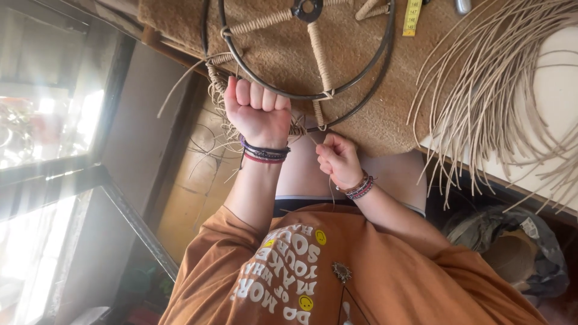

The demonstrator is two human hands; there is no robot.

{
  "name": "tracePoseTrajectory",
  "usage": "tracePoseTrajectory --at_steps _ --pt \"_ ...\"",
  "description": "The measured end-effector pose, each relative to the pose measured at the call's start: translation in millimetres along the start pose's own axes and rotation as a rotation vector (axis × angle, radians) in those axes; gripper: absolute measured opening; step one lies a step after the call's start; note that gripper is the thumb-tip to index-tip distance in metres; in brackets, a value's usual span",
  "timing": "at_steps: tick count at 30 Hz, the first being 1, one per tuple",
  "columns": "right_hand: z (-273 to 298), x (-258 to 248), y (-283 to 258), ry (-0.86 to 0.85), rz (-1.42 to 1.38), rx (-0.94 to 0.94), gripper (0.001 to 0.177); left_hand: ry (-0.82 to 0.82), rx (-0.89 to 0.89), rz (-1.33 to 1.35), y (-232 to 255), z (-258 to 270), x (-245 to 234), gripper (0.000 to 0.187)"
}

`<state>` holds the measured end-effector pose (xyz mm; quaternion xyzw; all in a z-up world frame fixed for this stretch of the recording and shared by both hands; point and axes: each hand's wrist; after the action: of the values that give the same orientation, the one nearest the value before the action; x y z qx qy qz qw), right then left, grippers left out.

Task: Weaving natural fibers around a metal frame to create a decorative object.

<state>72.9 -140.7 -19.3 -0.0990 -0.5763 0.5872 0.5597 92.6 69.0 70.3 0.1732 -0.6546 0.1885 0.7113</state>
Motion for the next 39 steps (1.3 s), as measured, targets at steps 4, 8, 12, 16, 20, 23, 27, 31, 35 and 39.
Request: tracePoseTrajectory --at_steps 4,8,12,16,20,23,27,31,35,39 --pt "-6 2 -3 0.0 0.029 -0.011 0.025 -0.036 -0.045 0.002 -5 -2 3 0.045" --pt "-12 3 7 0.073 0.13 0.016 0.019 -0.164 -0.1 -0.044 -11 37 -2 0.05" --pt "-20 -3 13 0.193 0.588 -0.023 0.023 -0.623 -0.106 -0.801 -14 93 -44 0.052" --pt "-16 -3 1 0.029 0.751 -0.073 0.012 -1.023 -0.111 -1.252 6 76 -27 0.044" --pt "25 17 -37 -0.071 0.782 0.12 0.021 -1.141 0.085 -1.578 27 85 -20 0.041" --pt "50 28 -50 -0.213 0.867 0.144 0.017 -1.228 0.056 -1.777 41 88 -2 0.043" --pt "76 38 -92 -0.398 0.916 0.051 0.026 -1.346 -0.03 -1.964 67 83 5 0.045" --pt "97 11 -147 -0.292 0.862 -0.136 0.027 -1.295 -0.076 -2.165 88 88 19 0.044" --pt "104 -42 -204 0.132 1.11 -0.424 0.022 -1.136 0.087 -2.287 65 105 11 0.024" --pt "69 -131 -241 0.39 1.434 -0.81 0.018 -1.075 0.1 -1.925 -21 106 54 0.02"
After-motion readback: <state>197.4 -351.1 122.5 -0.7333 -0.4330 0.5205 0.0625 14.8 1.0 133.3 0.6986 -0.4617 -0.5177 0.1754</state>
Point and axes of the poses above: each hand's wrist, its own z-axis away from the middle knuckle, its own x-axis out of the palm, y = z × x
